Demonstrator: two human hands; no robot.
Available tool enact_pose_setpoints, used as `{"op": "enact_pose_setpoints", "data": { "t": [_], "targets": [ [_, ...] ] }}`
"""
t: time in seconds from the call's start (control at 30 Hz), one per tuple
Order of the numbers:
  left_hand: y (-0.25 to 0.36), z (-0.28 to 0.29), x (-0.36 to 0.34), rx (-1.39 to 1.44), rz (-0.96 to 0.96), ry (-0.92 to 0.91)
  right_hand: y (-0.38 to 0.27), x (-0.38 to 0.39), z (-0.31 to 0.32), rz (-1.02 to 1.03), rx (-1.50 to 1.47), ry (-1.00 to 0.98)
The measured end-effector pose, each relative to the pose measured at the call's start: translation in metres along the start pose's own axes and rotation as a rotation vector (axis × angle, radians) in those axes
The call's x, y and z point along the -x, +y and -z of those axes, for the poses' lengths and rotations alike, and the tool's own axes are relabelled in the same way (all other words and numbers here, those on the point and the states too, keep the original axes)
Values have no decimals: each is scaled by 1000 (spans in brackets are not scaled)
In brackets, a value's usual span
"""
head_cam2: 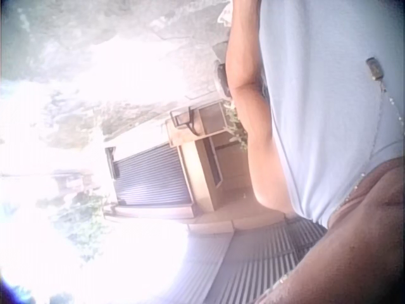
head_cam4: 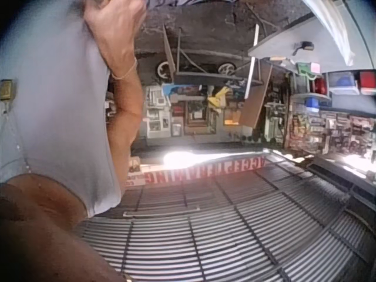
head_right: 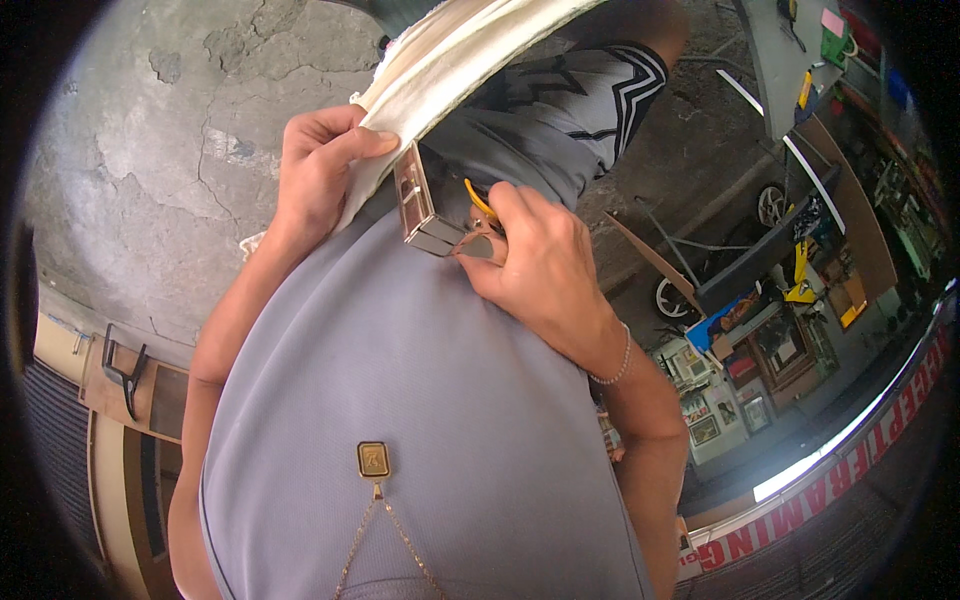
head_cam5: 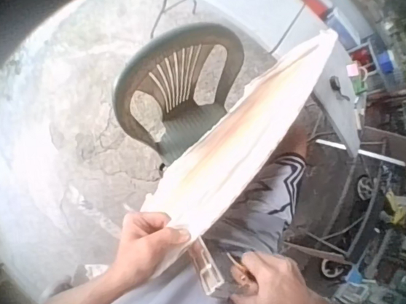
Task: The person staples a white fabric strip along the curved edge of a large board using a handheld stapler. The board is held over a plastic chair while the person repeatedly positions and fires the stapler along the perimeter.
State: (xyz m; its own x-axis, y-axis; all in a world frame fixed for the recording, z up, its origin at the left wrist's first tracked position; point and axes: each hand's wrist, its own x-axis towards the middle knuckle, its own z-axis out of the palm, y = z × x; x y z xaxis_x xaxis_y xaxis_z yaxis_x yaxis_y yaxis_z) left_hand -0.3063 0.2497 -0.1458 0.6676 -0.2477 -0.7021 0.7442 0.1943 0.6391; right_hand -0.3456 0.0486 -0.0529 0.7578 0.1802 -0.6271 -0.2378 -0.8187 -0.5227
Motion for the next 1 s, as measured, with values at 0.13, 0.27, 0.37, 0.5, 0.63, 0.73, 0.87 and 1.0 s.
{"op": "enact_pose_setpoints", "data": {
  "t": [0.13, 0.27, 0.37, 0.5, 0.63, 0.73, 0.87, 1.0],
  "targets": [
    [0, 9, -3, 17, 12, -18, 3, -8, -5, 83, 89, 50],
    [-1, 16, -11, 18, -1, -33, -3, -5, 5, 102, -78, 98],
    [3, 16, -6, 62, -4, -9, 2, 6, 22, 41, -262, 76],
    [4, 22, -10, -84, 7, -3, 4, 24, 40, -54, -772, 267],
    [6, 22, -14, -95, -35, 12, -54, 26, 47, 186, -1167, 588],
    [13, 17, -11, -43, -77, 50, -72, 18, 53, 610, -1312, 427],
    [4, 23, -12, -33, -70, 49, -62, 24, 55, 755, -1368, 376],
    [6, 16, -7, -37, -56, 36, -58, 30, 56, 801, -1375, 380]
  ]
}}
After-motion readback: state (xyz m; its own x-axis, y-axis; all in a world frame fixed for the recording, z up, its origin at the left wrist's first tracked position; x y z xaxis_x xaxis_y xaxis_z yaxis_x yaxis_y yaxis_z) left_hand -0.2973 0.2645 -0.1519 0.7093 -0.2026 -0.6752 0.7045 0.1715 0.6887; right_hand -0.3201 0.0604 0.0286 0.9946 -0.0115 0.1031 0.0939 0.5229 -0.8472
